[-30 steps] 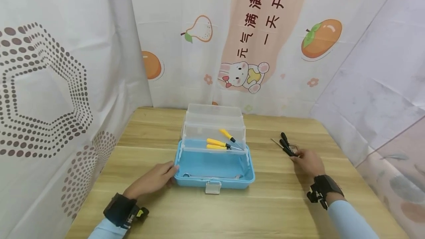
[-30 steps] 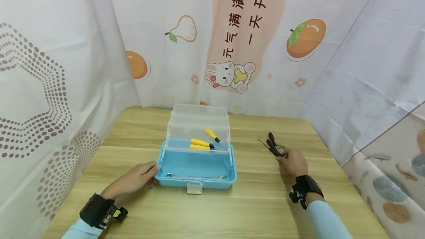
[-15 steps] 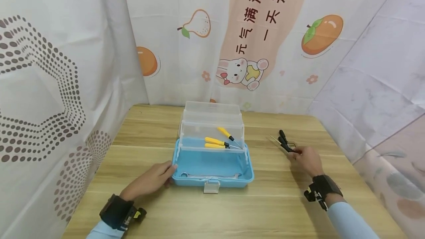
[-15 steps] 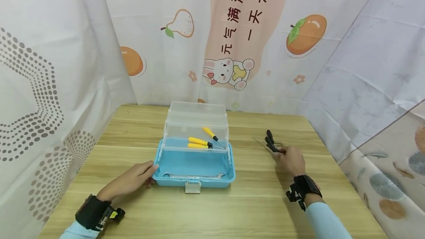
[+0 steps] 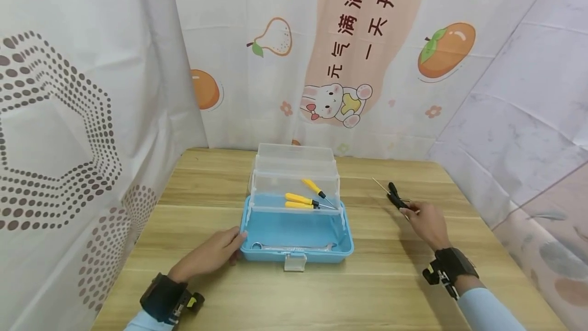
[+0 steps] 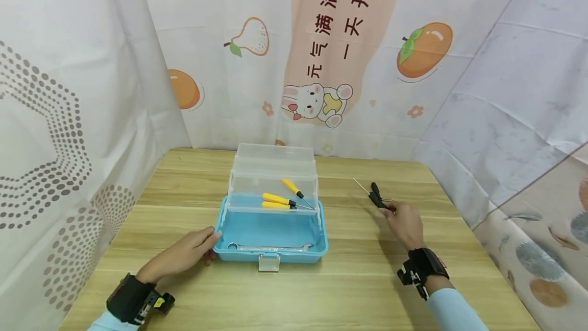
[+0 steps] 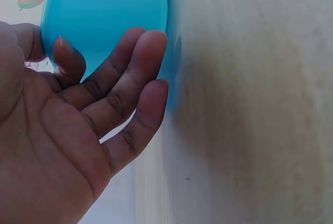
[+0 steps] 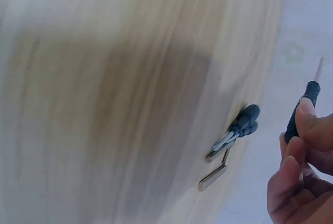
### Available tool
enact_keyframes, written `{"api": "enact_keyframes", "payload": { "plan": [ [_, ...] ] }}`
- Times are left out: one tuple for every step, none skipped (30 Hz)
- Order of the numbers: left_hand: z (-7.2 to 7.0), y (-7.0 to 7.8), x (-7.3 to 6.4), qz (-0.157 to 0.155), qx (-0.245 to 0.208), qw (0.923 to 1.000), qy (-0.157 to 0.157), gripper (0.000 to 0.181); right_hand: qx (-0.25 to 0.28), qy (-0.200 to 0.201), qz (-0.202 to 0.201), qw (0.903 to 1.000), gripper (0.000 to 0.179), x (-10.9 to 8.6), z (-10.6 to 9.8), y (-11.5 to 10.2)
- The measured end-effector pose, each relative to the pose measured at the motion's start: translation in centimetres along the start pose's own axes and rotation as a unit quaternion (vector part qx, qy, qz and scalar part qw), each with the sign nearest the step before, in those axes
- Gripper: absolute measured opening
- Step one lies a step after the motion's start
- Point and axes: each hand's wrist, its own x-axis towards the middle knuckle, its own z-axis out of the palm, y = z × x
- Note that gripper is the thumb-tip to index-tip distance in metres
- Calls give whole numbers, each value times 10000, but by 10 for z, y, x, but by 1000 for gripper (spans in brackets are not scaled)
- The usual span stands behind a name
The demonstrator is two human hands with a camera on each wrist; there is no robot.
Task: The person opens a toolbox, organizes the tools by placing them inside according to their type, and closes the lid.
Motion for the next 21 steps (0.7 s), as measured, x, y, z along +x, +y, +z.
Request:
{"api": "enact_keyframes", "payload": {
  "plan": [
    [0,0,0,-12,-30,10000,9,47,40,10,-1,10000,24,0,0,-2],
    [1,0,0,-21,-26,10000,5,48,63,22,2,10000,26,1,0,-3],
    [1,-1,0,-27,-40,10000,10,49,83,19,-4,10000,27,1,0,-5],
    [1,-1,0,-29,-42,10000,9,49,99,17,-11,9999,29,2,0,-6],
    [2,-1,0,-34,-60,10000,12,50,122,16,-24,9999,29,2,0,-8],
    [2,-1,0,-39,-75,10000,10,49,140,9,-50,9999,30,3,0,-10],
    [2,-1,0,-31,-90,10000,2,50,133,15,-68,9999,30,4,0,-11],
    [2,-1,0,-29,-80,10000,-9,50,120,22,-103,9999,29,4,0,-13],
    [2,-1,0,-27,-80,10000,-13,49,121,25,-140,9998,28,5,0,-16],
    [2,-1,0,-25,-68,10000,-20,49,113,31,-167,9998,28,5,-1,-18],
    [3,-1,0,-25,-64,10000,-22,49,106,37,-192,9998,27,6,-1,-20],
    [3,-1,0,-26,-49,10000,-27,49,100,40,-211,9997,27,6,-1,-22],
    [3,-1,0,-23,-37,10000,-27,49,93,52,-228,9997,27,7,-1,-24],
    [3,-1,0,-21,-22,10000,-25,49,97,66,-250,9996,26,7,-1,-26],
    [3,0,0,-17,-12,10000,-20,49,102,85,-261,9996,26,8,-1,-28],
    [3,0,-1,-17,-1,10000,-15,48,100,108,-274,9995,25,8,-1,-30],
    [3,0,-1,-5,13,10000,-6,48,106,129,-290,9994,25,9,-2,-31],
    [3,0,-1,2,29,10000,1,48,108,150,-298,9994,24,9,-2,-33],
    [3,0,-1,4,31,10000,6,48,108,181,-314,9993,24,10,-2,-34],
    [3,0,-1,5,33,10000,10,48,113,193,-321,9992,23,10,-2,-36],
    [3,0,-1,8,33,10000,13,48,119,201,-328,9992,23,10,-2,-37]
  ]
}}
